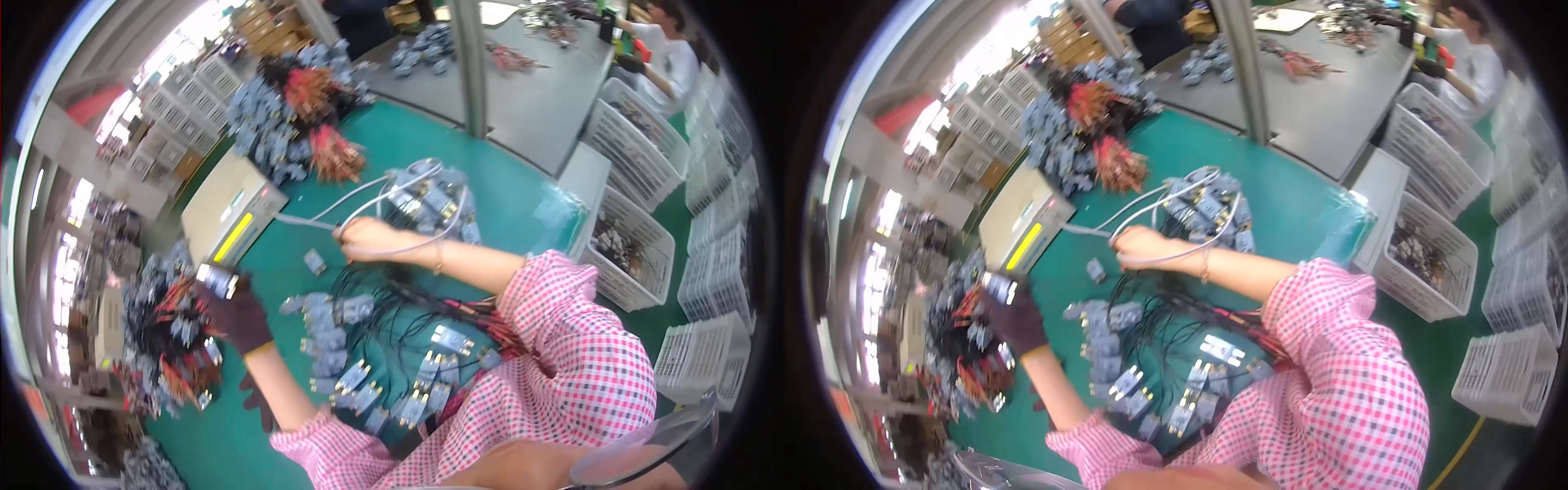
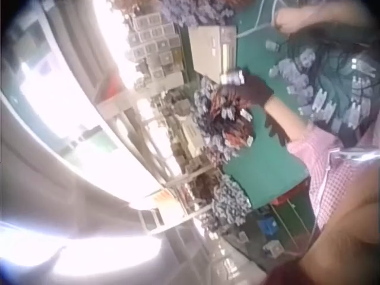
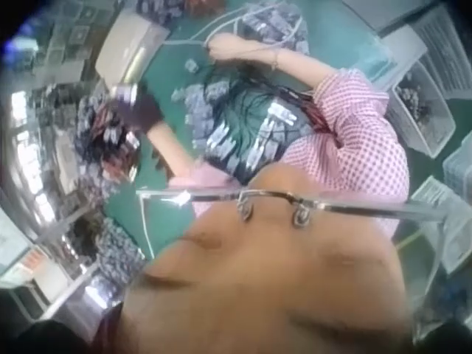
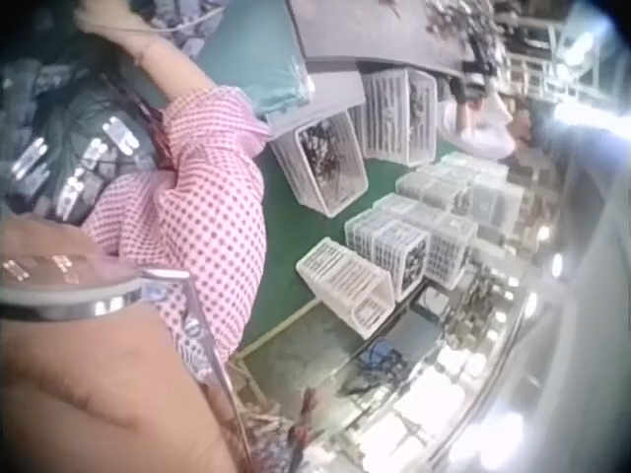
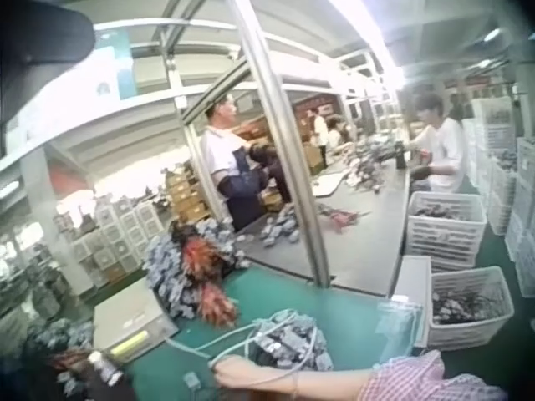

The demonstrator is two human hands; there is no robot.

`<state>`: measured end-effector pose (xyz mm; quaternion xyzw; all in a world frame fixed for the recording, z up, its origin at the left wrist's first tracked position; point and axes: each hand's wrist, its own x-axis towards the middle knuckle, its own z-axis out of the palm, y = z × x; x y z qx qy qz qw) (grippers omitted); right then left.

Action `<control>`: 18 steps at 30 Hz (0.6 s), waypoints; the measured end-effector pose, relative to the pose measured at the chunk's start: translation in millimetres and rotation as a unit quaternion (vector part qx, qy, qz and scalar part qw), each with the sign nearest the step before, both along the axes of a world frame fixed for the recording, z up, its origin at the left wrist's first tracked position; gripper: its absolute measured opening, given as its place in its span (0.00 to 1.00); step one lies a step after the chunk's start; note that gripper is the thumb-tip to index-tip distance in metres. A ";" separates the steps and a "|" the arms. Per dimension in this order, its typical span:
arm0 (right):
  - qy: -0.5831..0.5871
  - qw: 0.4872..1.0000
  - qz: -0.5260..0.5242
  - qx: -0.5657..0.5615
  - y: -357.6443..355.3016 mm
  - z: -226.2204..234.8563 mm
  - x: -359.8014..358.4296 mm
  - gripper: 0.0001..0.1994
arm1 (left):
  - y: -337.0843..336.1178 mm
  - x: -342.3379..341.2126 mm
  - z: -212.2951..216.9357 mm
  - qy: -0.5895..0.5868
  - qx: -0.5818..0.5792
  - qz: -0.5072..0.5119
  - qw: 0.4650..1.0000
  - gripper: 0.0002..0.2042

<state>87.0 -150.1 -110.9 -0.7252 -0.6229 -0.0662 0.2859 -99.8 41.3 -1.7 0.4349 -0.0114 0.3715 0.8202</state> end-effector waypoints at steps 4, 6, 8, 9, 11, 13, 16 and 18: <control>0.176 0.984 -0.013 0.012 0.0 3.0 -9.7 0.07 | -37.0 19.7 -10.1 0.193 0.765 0.240 0.566 0.16; 0.129 0.990 -0.019 0.054 -0.6 -10.0 -5.5 0.07 | -96.3 22.0 25.1 0.201 0.709 0.173 0.653 0.17; 0.070 0.997 -0.013 0.041 -5.1 -9.8 -1.6 0.06 | -82.9 34.2 40.2 0.297 0.626 0.146 0.706 0.18; 0.057 0.996 -0.024 0.061 -2.3 -12.9 1.5 0.06 | -30.4 38.9 43.9 0.277 0.835 0.319 0.353 0.20; 0.063 0.995 -0.002 0.078 -1.4 -8.3 -5.0 0.06 | 66.8 22.6 71.5 0.239 0.734 0.565 0.292 0.22; 0.035 0.994 -0.018 0.106 -17.7 -18.0 16.2 0.05 | 58.8 0.4 143.4 0.236 0.549 0.448 0.665 0.14; 0.116 0.992 -0.003 0.058 -9.9 -2.2 1.2 0.06 | 44.5 -101.1 176.2 0.311 0.600 0.674 0.298 0.12; 0.134 0.990 0.000 0.043 -13.3 1.4 2.0 0.07 | 31.8 -174.8 156.9 0.371 0.606 0.687 0.155 0.18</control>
